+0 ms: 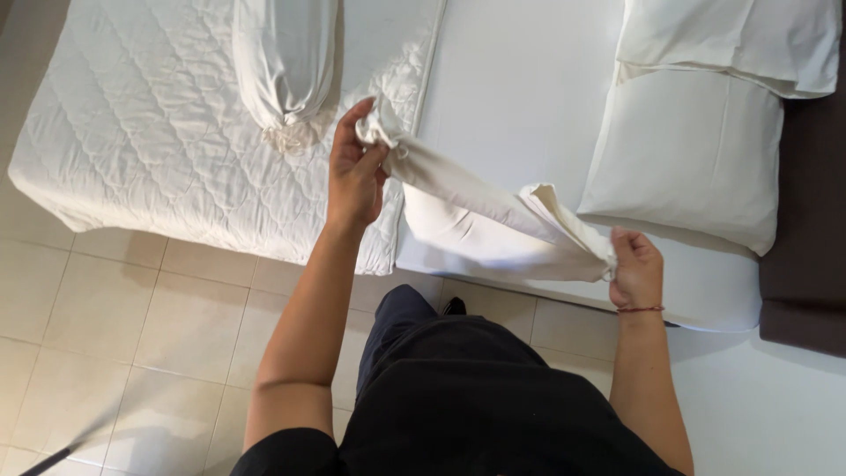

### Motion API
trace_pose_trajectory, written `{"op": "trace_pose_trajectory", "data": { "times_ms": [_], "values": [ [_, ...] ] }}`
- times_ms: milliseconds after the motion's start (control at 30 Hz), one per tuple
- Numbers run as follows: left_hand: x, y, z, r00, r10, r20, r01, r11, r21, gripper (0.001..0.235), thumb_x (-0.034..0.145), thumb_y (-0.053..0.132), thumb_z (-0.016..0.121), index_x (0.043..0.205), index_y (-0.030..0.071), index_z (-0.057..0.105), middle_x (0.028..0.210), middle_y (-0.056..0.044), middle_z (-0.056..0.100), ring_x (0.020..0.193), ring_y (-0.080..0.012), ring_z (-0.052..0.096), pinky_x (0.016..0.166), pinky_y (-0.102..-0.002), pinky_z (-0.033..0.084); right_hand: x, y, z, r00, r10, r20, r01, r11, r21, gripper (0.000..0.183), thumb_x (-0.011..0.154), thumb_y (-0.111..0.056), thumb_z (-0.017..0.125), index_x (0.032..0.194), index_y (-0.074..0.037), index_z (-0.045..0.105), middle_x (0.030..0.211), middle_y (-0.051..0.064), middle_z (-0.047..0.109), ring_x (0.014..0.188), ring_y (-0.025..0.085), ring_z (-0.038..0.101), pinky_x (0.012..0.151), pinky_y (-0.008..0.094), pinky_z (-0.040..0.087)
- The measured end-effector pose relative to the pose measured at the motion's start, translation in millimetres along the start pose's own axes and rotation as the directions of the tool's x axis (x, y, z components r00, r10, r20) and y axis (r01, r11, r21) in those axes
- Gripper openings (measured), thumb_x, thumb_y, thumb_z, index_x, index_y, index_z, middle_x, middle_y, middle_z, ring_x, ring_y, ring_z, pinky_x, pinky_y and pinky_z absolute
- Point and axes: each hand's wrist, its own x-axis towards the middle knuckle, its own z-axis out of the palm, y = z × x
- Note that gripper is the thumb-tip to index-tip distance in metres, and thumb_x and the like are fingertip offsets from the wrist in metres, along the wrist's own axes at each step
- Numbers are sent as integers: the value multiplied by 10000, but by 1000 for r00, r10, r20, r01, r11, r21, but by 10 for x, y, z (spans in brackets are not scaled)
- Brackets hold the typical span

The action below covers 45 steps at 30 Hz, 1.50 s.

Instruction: Replacing pillowcases on pillows and bolsters and arranging them on a hotel bed.

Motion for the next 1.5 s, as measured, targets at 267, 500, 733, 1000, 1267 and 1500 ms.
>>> {"op": "trace_pose_trajectory", "data": {
  "times_ms": [267, 500, 733, 1000, 1267, 1500],
  "values": [
    [1238, -747, 127, 993, -44, 106, 49, 998, -49, 728, 1018, -181, 515, 1665, 82, 312, 1067, -152, 515, 899, -153, 589, 952, -344, 614, -84, -348, 686, 936, 174, 305, 66, 767, -638, 646, 823, -249, 840, 1321, 65, 572, 1136, 20, 634, 754, 127, 627, 722, 232, 522],
    [1773, -1463, 238, 917, -380, -122, 369, 923, -104, 787, 981, 8, 563, 1585, 180, 89, 1536, -248, 426, 1257, -269, 607, 1018, -409, 583, 93, -122, 1026, 936, 342, 81, -351, 922, 166, 301, 1064, -254, 620, 1143, 30, 683, 1014, 86, 712, 839, 112, 663, 755, 275, 553],
    [820, -2003, 567, 426, -904, 30, 798, 391, 458, 657, 1052, 547, 363, 1562, 133, 335, 1463, -162, 447, 1210, -269, 475, 973, -440, 431, 451, -131, 1573, 968, 226, 112, -238, 965, 110, 189, 1050, -169, 601, 1174, -35, 652, 1033, 8, 666, 950, 83, 591, 841, 246, 496],
    [912, -2044, 366, 542, -838, 69, 830, 546, 112, 355, 1036, 360, 592, 1122, 29, 686, 972, -67, 718, 869, -180, 652, 797, -361, 549, 642, -71, 1774, 932, 190, 307, -177, 982, -71, 221, 1046, -132, 620, 1179, 38, 668, 1013, 25, 646, 923, 93, 544, 852, 265, 470],
    [592, -1699, 580, 836, -385, 390, 24, 737, 676, 272, 1053, 215, 563, 1206, -3, 619, 999, -130, 701, 922, -223, 676, 830, -352, 543, 560, -1049, 2198, 990, -134, 53, 142, 850, -508, 455, 901, -222, 750, 1195, 41, 523, 917, 31, 633, 709, 89, 593, 597, 245, 509],
    [640, -2354, 124, 838, -479, 262, 417, 871, 260, 266, 1065, 145, 605, 1183, -91, 637, 1085, -183, 698, 1015, -261, 673, 909, -394, 555, 660, -667, 2025, 996, 22, 90, 23, 882, -471, 265, 1073, -205, 565, 1139, 16, 694, 810, 33, 640, 725, 96, 534, 648, 262, 455]
  ]
}}
